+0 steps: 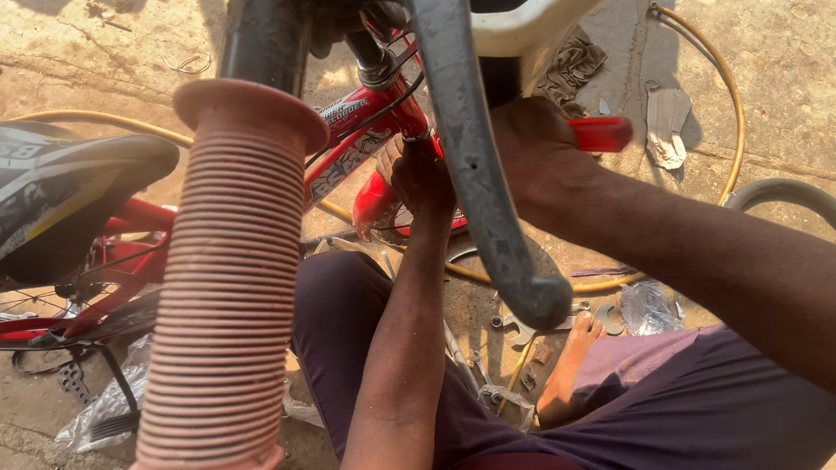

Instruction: The person is repairing a red bicycle while sitting on the ground. They use a screwdriver to adjust the front fork area and handle small metal parts from a container, working on the wheel and brake assembly.

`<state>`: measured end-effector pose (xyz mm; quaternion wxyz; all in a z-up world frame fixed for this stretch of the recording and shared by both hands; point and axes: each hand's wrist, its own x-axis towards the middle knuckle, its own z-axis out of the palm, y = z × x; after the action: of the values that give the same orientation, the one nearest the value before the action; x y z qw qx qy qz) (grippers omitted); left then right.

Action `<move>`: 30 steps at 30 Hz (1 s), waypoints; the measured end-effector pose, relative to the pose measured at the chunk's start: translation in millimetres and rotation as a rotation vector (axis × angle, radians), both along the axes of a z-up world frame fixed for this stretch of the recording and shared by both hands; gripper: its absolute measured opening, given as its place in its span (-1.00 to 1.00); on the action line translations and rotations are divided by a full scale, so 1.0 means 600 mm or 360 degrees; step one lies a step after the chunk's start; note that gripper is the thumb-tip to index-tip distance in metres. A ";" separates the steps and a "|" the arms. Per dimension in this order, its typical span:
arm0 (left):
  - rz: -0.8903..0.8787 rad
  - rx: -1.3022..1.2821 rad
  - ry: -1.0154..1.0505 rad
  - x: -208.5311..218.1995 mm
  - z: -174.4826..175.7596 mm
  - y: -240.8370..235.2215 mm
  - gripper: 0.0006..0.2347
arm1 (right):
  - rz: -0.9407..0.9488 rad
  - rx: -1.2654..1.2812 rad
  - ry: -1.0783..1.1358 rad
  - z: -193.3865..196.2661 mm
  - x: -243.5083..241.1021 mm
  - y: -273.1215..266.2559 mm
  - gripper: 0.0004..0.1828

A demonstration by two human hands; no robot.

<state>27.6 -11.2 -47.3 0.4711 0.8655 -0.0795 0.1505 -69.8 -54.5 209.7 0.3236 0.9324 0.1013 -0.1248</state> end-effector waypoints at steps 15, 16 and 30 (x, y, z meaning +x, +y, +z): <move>-0.0060 -0.0219 0.0080 -0.041 0.032 0.028 -0.64 | 0.0039 -0.0481 -0.0509 -0.121 -0.075 0.093 -0.74; -0.0049 -0.0211 0.0064 -0.035 0.032 0.027 -0.64 | 0.0020 -0.0401 -0.0584 -0.121 -0.072 0.073 -0.72; 0.0091 -0.0041 -0.0139 -0.018 0.050 0.012 -0.53 | 0.0041 0.0284 -0.0453 -0.103 -0.042 -0.051 -0.70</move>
<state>16.9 -4.0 -17.4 0.4737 0.8539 -0.0734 0.2025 -95.3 -85.0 148.0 0.2521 0.9644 0.0772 0.0221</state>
